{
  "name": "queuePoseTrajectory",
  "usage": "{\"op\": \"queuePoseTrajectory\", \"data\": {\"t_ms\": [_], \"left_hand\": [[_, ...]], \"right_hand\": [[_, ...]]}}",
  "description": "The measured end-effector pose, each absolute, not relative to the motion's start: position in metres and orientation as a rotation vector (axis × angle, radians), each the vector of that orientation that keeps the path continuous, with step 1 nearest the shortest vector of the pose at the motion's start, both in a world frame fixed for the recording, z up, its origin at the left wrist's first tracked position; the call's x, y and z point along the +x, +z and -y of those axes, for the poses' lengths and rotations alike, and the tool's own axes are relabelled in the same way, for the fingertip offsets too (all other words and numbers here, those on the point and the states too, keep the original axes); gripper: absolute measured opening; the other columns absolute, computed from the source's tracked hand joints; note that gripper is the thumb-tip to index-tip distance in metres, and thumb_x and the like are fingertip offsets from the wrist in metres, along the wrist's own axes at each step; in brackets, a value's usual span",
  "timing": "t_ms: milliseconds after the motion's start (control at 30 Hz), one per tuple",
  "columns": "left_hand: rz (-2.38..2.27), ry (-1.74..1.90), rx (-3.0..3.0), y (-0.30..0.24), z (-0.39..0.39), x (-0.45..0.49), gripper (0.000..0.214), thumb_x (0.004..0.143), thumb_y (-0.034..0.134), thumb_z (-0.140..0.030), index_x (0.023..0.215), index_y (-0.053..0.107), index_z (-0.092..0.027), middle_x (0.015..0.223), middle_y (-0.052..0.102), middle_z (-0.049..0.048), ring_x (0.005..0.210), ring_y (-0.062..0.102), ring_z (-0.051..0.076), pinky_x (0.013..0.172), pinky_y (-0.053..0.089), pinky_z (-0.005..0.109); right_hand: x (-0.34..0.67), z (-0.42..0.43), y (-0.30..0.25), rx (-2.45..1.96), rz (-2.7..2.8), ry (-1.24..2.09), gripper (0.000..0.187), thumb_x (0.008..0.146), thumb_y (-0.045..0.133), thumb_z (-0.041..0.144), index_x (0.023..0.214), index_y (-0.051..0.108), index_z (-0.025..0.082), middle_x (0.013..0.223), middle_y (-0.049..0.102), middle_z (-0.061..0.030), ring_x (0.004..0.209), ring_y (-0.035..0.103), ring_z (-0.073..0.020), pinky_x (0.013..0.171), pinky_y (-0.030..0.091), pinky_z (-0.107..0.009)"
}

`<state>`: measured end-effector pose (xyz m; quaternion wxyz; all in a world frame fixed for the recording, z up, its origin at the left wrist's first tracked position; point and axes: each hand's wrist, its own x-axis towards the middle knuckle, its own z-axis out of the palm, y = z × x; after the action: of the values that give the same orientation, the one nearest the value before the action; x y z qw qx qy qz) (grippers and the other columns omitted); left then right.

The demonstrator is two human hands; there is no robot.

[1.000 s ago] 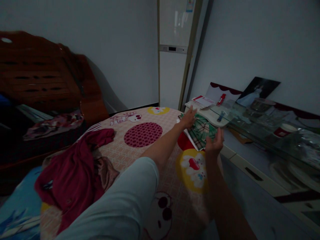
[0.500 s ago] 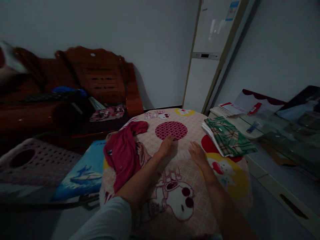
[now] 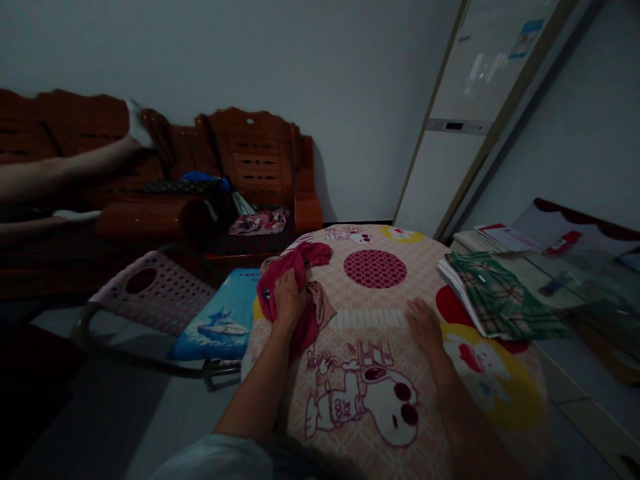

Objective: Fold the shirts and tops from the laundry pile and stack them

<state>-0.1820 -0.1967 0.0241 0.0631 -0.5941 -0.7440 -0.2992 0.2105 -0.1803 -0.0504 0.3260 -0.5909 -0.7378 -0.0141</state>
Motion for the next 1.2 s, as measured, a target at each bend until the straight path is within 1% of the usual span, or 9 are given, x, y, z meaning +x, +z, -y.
{"op": "queuePoseTrajectory", "data": {"t_ms": [200,333,467,600,733,833,933,1000,1200], "left_hand": [[2.427,-0.995,-1.765,0.048,0.202,-0.185,0.014,0.081,0.051,-0.019,0.091,0.061,-0.017,0.095,0.067,0.0131,0.097,0.062,0.029,0.087,0.045,0.039],[2.354,-1.317,-1.944,0.076,0.211,-0.143,0.008,0.082,0.056,-0.024,0.086,0.062,-0.020,0.088,0.068,0.0058,0.085,0.063,0.023,0.079,0.047,0.034],[2.155,-1.547,-2.444,0.077,0.228,-0.075,0.009,0.077,0.057,-0.014,0.081,0.063,-0.020,0.083,0.069,0.0024,0.077,0.063,0.018,0.073,0.049,0.029],[1.824,-1.489,-2.840,0.063,0.240,-0.048,0.016,0.079,0.057,-0.011,0.088,0.067,-0.020,0.092,0.072,0.0037,0.087,0.065,0.019,0.083,0.051,0.031],[1.881,-1.400,-2.461,0.058,0.231,-0.086,0.031,0.080,0.059,-0.010,0.110,0.064,-0.016,0.120,0.066,0.0109,0.115,0.059,0.023,0.102,0.045,0.038],[2.051,-1.135,-2.116,0.057,0.219,-0.131,0.038,0.082,0.060,-0.014,0.120,0.060,-0.013,0.133,0.058,0.0167,0.127,0.051,0.028,0.108,0.039,0.043],[2.251,-0.797,-1.980,0.055,0.214,-0.162,0.038,0.084,0.062,-0.026,0.119,0.060,-0.011,0.123,0.063,0.0188,0.118,0.056,0.032,0.102,0.043,0.046],[2.323,-0.658,-2.000,0.053,0.216,-0.167,0.033,0.085,0.062,-0.029,0.113,0.062,-0.012,0.112,0.067,0.0169,0.110,0.061,0.031,0.096,0.045,0.043],[2.134,-0.860,-2.413,0.060,0.247,-0.102,0.014,0.086,0.059,-0.028,0.094,0.063,-0.018,0.093,0.068,0.0080,0.090,0.063,0.022,0.079,0.046,0.031]], "right_hand": [[0.212,0.181,-0.052,-1.503,1.902,-0.027,0.040,0.091,0.042,0.034,0.114,0.068,0.015,0.127,0.063,-0.0168,0.125,0.053,-0.0288,0.108,0.039,-0.052],[0.213,0.181,-0.052,-1.498,1.892,-0.002,0.039,0.089,0.044,0.032,0.113,0.069,0.015,0.127,0.064,-0.0159,0.124,0.054,-0.0290,0.108,0.040,-0.051],[0.214,0.181,-0.050,-1.505,1.870,0.001,0.036,0.087,0.046,0.031,0.111,0.070,0.017,0.125,0.065,-0.0137,0.122,0.056,-0.0285,0.107,0.041,-0.051],[0.214,0.183,-0.049,-1.490,1.886,-0.028,0.039,0.089,0.043,0.032,0.109,0.070,0.014,0.122,0.067,-0.0160,0.119,0.058,-0.0282,0.105,0.044,-0.049],[0.215,0.184,-0.049,-1.485,1.879,-0.046,0.040,0.090,0.042,0.034,0.109,0.071,0.014,0.120,0.068,-0.0160,0.117,0.059,-0.0278,0.105,0.045,-0.048],[0.215,0.183,-0.048,-1.490,1.888,-0.040,0.041,0.089,0.042,0.034,0.109,0.071,0.013,0.121,0.068,-0.0168,0.116,0.059,-0.0287,0.104,0.045,-0.048],[0.214,0.182,-0.047,-1.498,1.894,-0.033,0.041,0.089,0.042,0.033,0.109,0.071,0.012,0.122,0.067,-0.0174,0.116,0.059,-0.0294,0.104,0.045,-0.048],[0.213,0.183,-0.047,-1.509,1.884,-0.027,0.041,0.089,0.042,0.033,0.109,0.071,0.013,0.123,0.067,-0.0167,0.117,0.059,-0.0293,0.105,0.045,-0.048],[0.212,0.185,-0.045,-1.509,1.852,-0.007,0.040,0.088,0.042,0.033,0.108,0.072,0.014,0.119,0.068,-0.0164,0.116,0.059,-0.0286,0.105,0.044,-0.048]]}}
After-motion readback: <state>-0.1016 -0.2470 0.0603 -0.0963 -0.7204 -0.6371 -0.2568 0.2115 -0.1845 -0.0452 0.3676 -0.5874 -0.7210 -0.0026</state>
